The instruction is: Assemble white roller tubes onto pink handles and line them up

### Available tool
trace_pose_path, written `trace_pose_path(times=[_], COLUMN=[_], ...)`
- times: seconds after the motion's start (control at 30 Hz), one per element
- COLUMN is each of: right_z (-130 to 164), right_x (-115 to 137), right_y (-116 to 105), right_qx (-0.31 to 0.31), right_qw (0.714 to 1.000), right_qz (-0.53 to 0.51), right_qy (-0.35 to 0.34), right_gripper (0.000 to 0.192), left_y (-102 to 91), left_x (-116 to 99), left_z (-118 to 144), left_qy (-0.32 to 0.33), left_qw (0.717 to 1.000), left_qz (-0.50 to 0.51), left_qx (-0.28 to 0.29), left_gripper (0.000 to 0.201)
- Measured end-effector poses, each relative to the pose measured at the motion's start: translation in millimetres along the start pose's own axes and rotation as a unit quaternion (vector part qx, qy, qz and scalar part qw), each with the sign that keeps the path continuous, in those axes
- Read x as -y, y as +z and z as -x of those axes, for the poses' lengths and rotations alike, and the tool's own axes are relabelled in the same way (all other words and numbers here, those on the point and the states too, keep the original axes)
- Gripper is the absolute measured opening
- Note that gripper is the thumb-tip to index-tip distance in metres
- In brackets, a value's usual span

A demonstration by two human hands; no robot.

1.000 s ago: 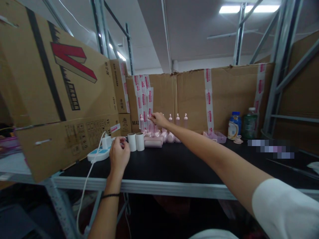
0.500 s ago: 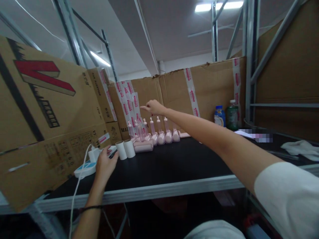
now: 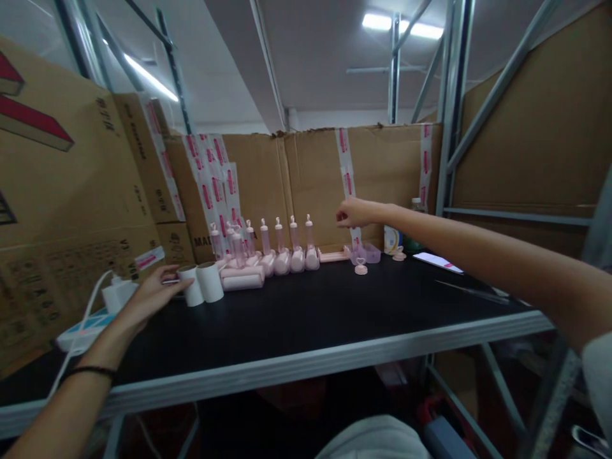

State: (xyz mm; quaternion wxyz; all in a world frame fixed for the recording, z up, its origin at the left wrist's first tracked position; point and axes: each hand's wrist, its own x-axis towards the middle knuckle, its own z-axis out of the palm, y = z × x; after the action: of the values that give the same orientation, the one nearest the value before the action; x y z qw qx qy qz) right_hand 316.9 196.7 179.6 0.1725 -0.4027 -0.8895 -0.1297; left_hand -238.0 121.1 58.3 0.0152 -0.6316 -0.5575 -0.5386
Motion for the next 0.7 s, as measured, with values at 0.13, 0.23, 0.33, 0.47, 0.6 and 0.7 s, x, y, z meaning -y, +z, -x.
trace_pose_path(times=[0.13,0.23,0.33,0.47,0.6,0.7], right_z=[43.6,66.7,80.5,86.2,83.3,79.4], right_x=[-18.1,-26.8,-31.7,-34.8,-37.5,-38.7], right_y=[41.1,66.1,85.8,105.6,118.5,123.8], right_qx=[0.080,0.106,0.134,0.154,0.145,0.125], right_qw=[0.994,0.989,0.981,0.971,0.971,0.976], right_qz=[-0.028,-0.034,-0.057,-0.098,-0.113,-0.103], right_qy=[0.072,0.099,0.131,0.153,0.152,0.147], right_gripper=[0.005,0.016,0.033,0.049,0.048,0.038], left_y=[2.8,6.3,7.6,-2.7,-24.7,-36.6], left_x=[8.6,9.0,8.2,3.4,-16.0,-34.6], left_z=[-5.7,-6.8,-7.5,-3.2,15.1,32.7], left_qy=[-0.088,-0.091,-0.095,-0.125,-0.134,-0.155], left_qw=[0.995,0.994,0.994,0.992,0.983,0.980], left_qz=[0.035,0.048,0.041,-0.004,-0.125,-0.119], left_qx=[0.021,0.022,0.024,0.009,0.004,-0.018], left_gripper=[0.069,0.072,0.067,0.052,0.051,0.054])
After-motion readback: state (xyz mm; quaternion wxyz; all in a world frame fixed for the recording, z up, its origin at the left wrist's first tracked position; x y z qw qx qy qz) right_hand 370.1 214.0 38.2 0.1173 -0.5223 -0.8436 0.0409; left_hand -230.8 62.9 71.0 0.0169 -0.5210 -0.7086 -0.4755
